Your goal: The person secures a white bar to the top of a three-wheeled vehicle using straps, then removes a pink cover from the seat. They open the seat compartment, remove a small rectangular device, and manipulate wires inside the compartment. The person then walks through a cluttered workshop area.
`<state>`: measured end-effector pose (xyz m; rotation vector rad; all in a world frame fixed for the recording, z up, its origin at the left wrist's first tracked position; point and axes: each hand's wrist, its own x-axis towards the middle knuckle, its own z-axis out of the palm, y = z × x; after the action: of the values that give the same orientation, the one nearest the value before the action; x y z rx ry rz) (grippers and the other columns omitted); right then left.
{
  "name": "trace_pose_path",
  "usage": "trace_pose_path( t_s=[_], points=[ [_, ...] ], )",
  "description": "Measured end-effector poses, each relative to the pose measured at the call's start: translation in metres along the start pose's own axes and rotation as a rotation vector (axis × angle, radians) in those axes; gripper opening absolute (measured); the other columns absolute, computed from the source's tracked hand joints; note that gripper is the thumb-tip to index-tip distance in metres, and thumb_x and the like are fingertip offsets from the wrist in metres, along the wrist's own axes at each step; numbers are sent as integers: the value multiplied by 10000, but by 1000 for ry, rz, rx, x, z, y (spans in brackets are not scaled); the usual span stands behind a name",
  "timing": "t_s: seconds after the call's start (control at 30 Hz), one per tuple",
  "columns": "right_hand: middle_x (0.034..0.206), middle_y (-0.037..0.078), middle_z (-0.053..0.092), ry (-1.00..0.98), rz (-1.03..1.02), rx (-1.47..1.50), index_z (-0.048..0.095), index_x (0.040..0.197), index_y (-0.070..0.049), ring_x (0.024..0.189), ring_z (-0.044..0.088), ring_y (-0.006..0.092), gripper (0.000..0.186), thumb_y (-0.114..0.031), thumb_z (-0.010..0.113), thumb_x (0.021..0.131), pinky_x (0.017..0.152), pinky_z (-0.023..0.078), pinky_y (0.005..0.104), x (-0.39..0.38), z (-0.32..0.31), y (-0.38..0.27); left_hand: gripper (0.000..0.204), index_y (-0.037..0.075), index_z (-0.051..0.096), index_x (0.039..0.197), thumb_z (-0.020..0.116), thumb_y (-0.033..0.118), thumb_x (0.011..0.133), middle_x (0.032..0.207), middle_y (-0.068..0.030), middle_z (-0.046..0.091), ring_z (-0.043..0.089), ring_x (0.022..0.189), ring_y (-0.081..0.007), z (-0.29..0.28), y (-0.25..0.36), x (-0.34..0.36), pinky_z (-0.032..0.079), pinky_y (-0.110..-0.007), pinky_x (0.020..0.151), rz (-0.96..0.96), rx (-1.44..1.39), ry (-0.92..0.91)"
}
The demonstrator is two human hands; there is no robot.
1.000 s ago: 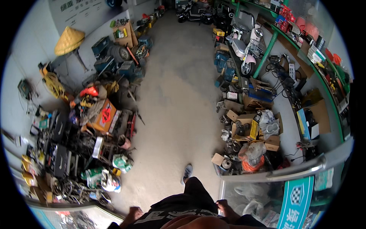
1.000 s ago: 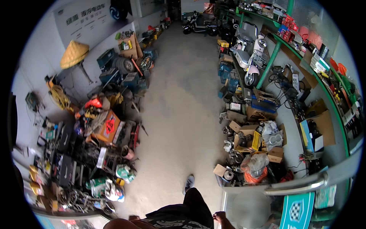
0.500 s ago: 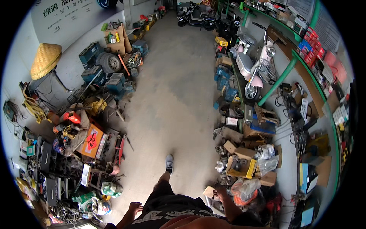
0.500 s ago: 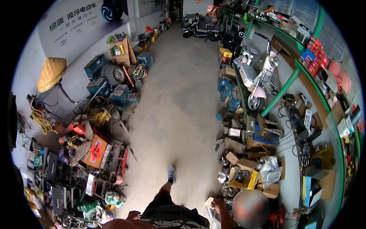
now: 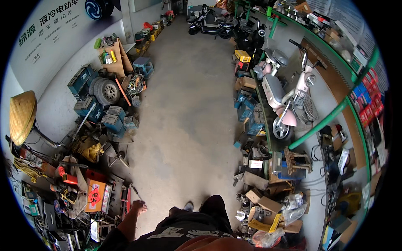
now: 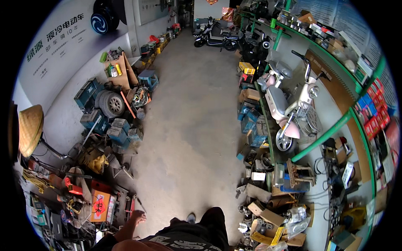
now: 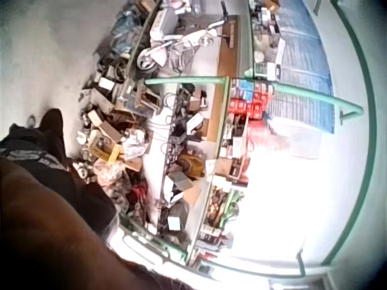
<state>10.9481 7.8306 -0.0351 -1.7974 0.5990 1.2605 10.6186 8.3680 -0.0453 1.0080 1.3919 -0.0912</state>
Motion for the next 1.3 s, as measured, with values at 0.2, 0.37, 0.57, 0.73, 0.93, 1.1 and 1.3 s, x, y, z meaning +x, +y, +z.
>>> trace_pose_path(
  t_s=[0.2,0.37,0.57,0.73,0.93,1.1,1.3],
  points=[
    [665,59,497,5,28,10,495,769,-67,539,491,162,111,-9,506,863,444,428,308,70,22,-116,150,10,585,861,544,147,908,706,-144,612,628,574,-255,56,144,67,518,-354,506,225,-130,-24],
    [689,75,530,-41,88,84,514,791,-51,564,525,176,85,-6,511,864,459,460,322,144,39,-252,140,69,589,760,534,172,838,730,-137,611,641,663,-279,38,99,110,522,-402,563,-155,-118,-238],
    [679,78,552,45,56,129,522,742,-55,578,554,196,124,-6,552,852,468,471,336,221,0,-439,142,72,587,796,512,175,859,760,-141,619,638,663,-279,134,208,119,525,-406,573,-168,215,-219],
    [591,12,425,-125,-98,182,411,622,-139,475,410,134,262,-13,514,827,404,320,265,240,36,-611,147,74,585,826,494,177,877,785,-144,625,635,663,-279,172,319,148,527,-408,581,-182,41,-137],
    [584,-18,302,-244,-113,362,316,591,-150,476,308,112,334,14,491,824,391,214,250,294,64,-716,156,77,583,861,472,180,898,815,-147,633,632,663,-280,199,455,257,529,-411,591,-180,55,-157],
    [760,97,628,53,18,148,608,845,-47,623,611,229,73,-9,548,829,529,521,369,318,76,-731,165,80,581,891,454,183,916,840,-150,639,629,663,-280,193,573,369,531,-414,600,-277,54,-127],
    [770,104,640,-12,-29,11,621,851,-59,647,624,245,55,-83,587,814,541,507,403,321,117,-815,165,85,572,869,436,162,923,827,-154,637,610,629,-273,176,761,467,517,-393,569,-107,-53,-76]
  ],
)
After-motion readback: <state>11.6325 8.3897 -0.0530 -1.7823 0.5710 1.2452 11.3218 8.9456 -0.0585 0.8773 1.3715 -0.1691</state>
